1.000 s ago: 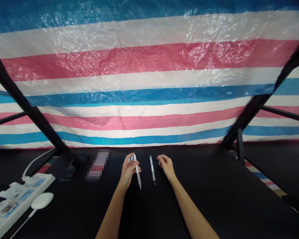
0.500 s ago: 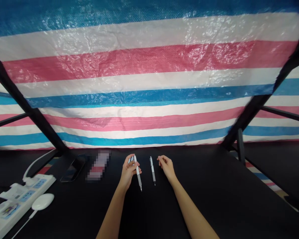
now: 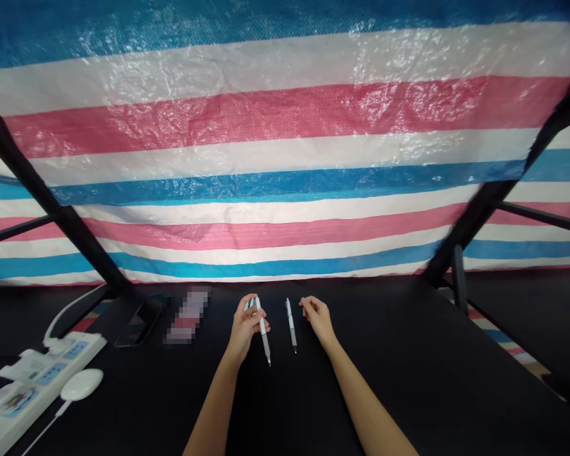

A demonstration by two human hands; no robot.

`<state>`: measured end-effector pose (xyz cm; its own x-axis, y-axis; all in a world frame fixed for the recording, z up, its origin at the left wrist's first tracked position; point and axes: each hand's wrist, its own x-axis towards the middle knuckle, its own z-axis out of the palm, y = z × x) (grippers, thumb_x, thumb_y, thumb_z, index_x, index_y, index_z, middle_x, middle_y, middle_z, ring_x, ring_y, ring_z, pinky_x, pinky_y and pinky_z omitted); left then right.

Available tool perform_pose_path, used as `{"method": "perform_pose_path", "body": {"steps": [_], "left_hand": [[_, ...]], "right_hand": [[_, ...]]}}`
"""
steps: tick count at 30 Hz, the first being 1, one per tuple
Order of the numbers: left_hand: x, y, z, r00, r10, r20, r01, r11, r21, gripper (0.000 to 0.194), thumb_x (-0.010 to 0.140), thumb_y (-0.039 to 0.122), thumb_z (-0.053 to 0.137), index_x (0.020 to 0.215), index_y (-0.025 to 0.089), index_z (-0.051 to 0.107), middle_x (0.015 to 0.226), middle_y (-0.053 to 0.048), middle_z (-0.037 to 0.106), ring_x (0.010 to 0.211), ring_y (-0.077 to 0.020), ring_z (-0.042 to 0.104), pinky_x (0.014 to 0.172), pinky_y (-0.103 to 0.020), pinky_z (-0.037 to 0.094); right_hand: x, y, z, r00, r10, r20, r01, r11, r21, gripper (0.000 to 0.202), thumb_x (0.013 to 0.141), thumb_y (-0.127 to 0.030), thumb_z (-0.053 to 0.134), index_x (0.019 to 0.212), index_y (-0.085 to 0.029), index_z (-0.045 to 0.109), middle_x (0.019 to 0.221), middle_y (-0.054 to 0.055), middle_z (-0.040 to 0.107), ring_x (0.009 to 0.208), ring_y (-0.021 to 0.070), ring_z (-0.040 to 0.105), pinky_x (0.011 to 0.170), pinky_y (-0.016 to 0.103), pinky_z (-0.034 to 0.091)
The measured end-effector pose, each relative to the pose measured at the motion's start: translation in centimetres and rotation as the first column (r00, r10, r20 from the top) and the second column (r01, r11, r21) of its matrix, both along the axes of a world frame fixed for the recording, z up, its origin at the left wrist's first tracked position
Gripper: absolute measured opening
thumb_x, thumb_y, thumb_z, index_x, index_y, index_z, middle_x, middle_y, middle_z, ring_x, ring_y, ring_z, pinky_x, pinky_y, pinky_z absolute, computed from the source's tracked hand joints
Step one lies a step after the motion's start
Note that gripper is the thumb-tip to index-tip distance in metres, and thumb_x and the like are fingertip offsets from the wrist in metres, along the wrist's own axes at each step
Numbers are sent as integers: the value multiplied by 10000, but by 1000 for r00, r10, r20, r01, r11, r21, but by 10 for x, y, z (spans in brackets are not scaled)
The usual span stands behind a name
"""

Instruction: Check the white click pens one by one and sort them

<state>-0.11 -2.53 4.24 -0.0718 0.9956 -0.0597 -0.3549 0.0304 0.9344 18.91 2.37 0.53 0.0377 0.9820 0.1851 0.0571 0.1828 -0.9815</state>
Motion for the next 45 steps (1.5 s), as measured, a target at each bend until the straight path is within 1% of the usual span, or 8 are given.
{"method": "perform_pose_path", "body": {"steps": [11,16,20,25,32,36,40,45], "left_hand": [[-1,0,-1,1000,11,-9,-11,1000,1,582,616,349,735,1099,205,442,664,52,573,498,-98,575,523,-264,516],[0,4,-8,979,182,-85,-181,983,23,658,613,377,733,1139,228,367,693,53,606,504,-101,594,529,-259,522],[-3,9,-18,933,253,-256,-237,967,91,428,646,397,692,932,203,441,725,36,591,547,-112,606,537,-272,535],[-3,14,-32,754,333,-567,-199,937,285,254,686,339,635,874,182,568,920,-45,573,659,-125,593,559,-266,522],[-4,14,-39,517,446,-731,-121,883,453,179,734,169,532,904,195,584,954,-55,558,727,-146,590,687,-324,515],[-8,11,-35,320,433,-843,-33,894,447,234,729,111,529,934,201,599,965,-59,587,888,-201,583,805,-375,470],[-11,6,-29,77,392,-917,-120,916,382,273,759,183,557,1025,223,604,1096,-86,593,1025,-275,528,845,-426,417],[-17,3,-26,-20,319,-947,-185,930,317,267,805,266,522,1053,206,600,1128,-108,584,1015,-277,515,810,-399,415]], "right_hand": [[1,0,-1,999,-7,38,7,1000,15,402,760,-554,518,625,-179,570,475,-31,455,426,111,397,448,240,302],[1,2,-5,998,-7,58,6,1000,22,385,776,-532,512,624,-183,567,477,-31,459,429,113,402,458,239,309],[1,2,-6,996,-13,88,10,999,31,369,786,-511,507,634,-181,574,480,-31,464,429,111,403,457,235,311],[1,3,-8,995,-14,96,12,1000,21,370,781,-514,504,633,-182,569,477,-30,463,422,111,398,447,233,305],[1,3,-9,994,-12,111,10,1000,23,351,788,-491,506,635,-183,570,483,-32,458,433,111,392,450,230,296],[1,3,-8,993,-12,119,10,1000,24,354,788,-494,506,632,-182,566,483,-32,458,437,112,398,449,228,301],[1,3,-8,991,-9,131,6,1000,23,355,796,-498,495,640,-185,564,486,-30,462,444,116,406,450,228,305],[1,-2,-3,972,-41,231,31,998,46,350,814,-481,465,639,-197,570,490,-27,480,464,127,437,475,235,320]]}}
